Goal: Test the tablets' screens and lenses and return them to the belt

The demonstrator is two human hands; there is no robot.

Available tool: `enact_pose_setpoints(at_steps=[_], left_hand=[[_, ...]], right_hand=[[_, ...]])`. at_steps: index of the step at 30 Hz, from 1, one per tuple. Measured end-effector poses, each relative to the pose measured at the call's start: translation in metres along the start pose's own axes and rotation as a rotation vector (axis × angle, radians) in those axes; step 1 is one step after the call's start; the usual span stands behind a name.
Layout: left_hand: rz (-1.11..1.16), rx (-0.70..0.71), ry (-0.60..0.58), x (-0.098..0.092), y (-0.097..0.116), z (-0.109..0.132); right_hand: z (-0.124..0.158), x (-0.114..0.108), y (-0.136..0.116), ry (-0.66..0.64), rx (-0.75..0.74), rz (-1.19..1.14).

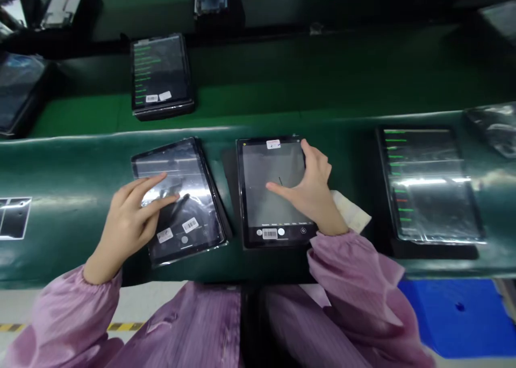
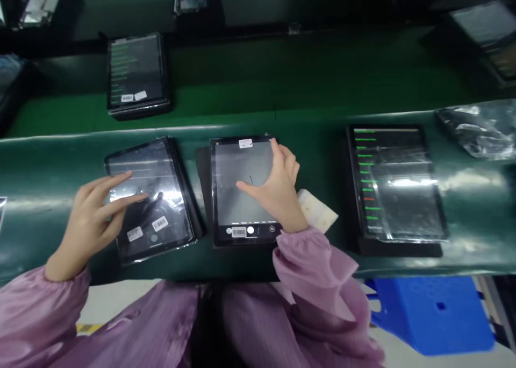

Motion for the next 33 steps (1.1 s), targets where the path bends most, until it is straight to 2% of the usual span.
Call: enact_pose_setpoints(at_steps=[2, 5, 8, 12, 20, 25, 27, 28, 30, 31, 33], left_hand=[[-0.017, 0.024, -0.021, 0.004, 0.010, -0.006], [-0.051, 0.037, -0.060, 0.008, 0.018, -0.010], [-0.074, 0.015, -0.078, 0.007, 0.021, -0.012], [-0.070, -0.021, -0.078, 0.006, 0.022, -0.015], [-0.029, -0.048, -0.036, 0.007, 0.019, -0.020], [-0.022, -0.038, -0.164, 0.021, 0.021, -0.029], [-0.014, -0.193, -0.105, 0.008, 0.004, -0.024], [0.007, -0.341, -0.044, -0.002, -0.012, -0.015], [0.101, -0.707, 0.027, -0.013, -0.050, 0.018], [0.167, -0.873, -0.004, -0.009, -0.065, 0.038], [0.285, -1.075, -0.192, 0.012, -0.076, 0.074]], right_hand=[[0.000, -0.002, 0.000, 0.002, -0.018, 0.027], [-0.001, -0.011, 0.017, -0.034, -0.030, -0.114], [-0.001, -0.021, 0.039, -0.050, -0.037, -0.261], [-0.004, -0.022, 0.056, -0.052, -0.034, -0.296], [0.001, -0.020, 0.044, -0.046, 0.008, -0.213], [0.002, -0.010, 0.028, -0.086, 0.047, -0.111], [-0.001, -0.005, 0.019, -0.048, 0.019, -0.084], [-0.002, -0.005, 0.015, -0.014, -0.004, -0.069], [-0.006, -0.006, 0.009, 0.037, -0.037, -0.034], [-0.007, -0.007, 0.010, 0.039, -0.037, -0.026], [-0.009, -0.011, 0.019, 0.006, -0.010, -0.053]])
Point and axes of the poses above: each hand's wrist, its own z-axis away from the middle knuckle, its own x-axis out of the palm, y = z × x, the point moved 10 cm from there along -z, towards the middle knuckle, and after that the axes turned 7 degrees about -y, right-handed, at the moved point
